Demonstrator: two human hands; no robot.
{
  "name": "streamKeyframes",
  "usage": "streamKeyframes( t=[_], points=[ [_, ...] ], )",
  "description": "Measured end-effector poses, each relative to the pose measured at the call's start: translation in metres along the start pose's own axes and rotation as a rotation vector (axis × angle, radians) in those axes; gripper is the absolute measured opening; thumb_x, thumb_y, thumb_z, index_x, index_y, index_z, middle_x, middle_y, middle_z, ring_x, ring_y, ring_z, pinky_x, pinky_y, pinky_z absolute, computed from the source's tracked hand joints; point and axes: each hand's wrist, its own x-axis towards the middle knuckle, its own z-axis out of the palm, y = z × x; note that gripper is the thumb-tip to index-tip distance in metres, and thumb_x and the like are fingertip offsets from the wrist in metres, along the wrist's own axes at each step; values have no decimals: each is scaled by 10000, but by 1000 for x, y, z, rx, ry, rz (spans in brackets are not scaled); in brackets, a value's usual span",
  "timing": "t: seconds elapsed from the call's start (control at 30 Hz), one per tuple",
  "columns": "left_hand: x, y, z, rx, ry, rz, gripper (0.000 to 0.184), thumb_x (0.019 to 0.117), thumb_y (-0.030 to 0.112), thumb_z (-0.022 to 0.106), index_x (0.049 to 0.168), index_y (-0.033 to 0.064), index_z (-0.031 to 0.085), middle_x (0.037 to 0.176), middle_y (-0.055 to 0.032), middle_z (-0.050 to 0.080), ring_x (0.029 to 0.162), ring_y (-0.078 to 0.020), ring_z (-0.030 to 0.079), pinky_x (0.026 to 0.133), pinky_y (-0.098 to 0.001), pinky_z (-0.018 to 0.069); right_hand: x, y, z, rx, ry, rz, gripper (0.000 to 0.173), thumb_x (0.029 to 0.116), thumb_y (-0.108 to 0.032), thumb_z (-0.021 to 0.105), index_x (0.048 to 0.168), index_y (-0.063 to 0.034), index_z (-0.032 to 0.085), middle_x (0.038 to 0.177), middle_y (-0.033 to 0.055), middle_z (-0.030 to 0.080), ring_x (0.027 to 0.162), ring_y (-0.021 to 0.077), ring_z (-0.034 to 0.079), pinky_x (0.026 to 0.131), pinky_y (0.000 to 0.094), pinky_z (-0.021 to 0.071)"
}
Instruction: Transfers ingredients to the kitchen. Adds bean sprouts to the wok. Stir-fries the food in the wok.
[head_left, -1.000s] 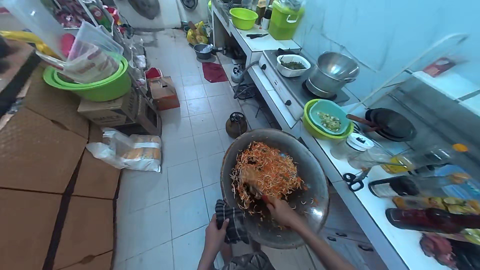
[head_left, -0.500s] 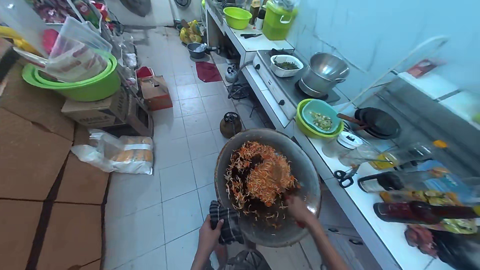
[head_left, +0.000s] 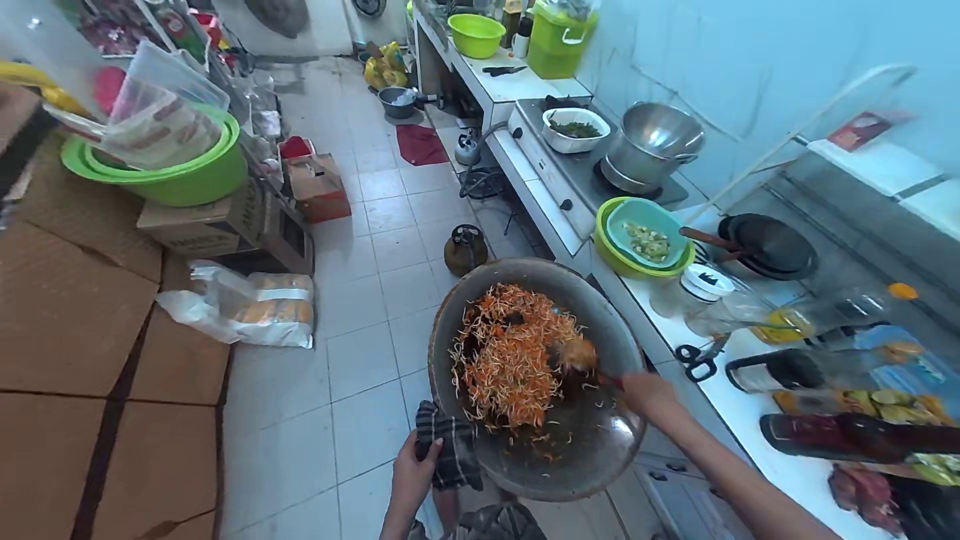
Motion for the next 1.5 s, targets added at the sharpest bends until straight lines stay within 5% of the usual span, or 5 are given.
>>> streamKeyframes(
  t=[0.3,0.43,0.57,0.87,1.5],
  points=[
    [2,5,-2,17,22,-36,404,966,155,717,1320,-4,607,1057,-161,750,975,-242,738,932,-459,579,26,28,-34,-143,123,-457,504,994,-220,635,1490,-272,563,1210,214,699,1140,441,649,950,639,500],
    [3,6,3,32,46,-55,402,953,149,730,1306,-2,611,1046,-162,748,962,-248,738,922,-471,575,13,66,-42,7,-122,-240,313,991,-237,671,1265,-91,697,1062,197,721,917,333,711,853,532,566],
    [4,7,4,49,48,-52,399,961,155,717,1313,2,607,1055,-165,743,978,-254,734,928,-478,570,40,22,6,165,-163,-178,382,1006,-267,628,1271,7,655,1235,267,664,1148,415,654,994,606,504],
    [5,1,-3,31,4,-52,412,957,176,722,1307,-7,606,1070,-165,739,984,-249,732,931,-467,578,-64,22,50,75,111,-295,520,1017,-297,572,1531,-325,503,1111,210,730,1048,435,693,877,636,537],
    [9,-1,-11,17,-77,-16,411,954,194,728,1299,4,610,1034,-139,751,960,-223,737,925,-441,579,9,-11,-2,44,-111,-75,406,1022,-275,597,1271,43,635,1291,293,632,1224,450,611,1010,645,479]
  ],
)
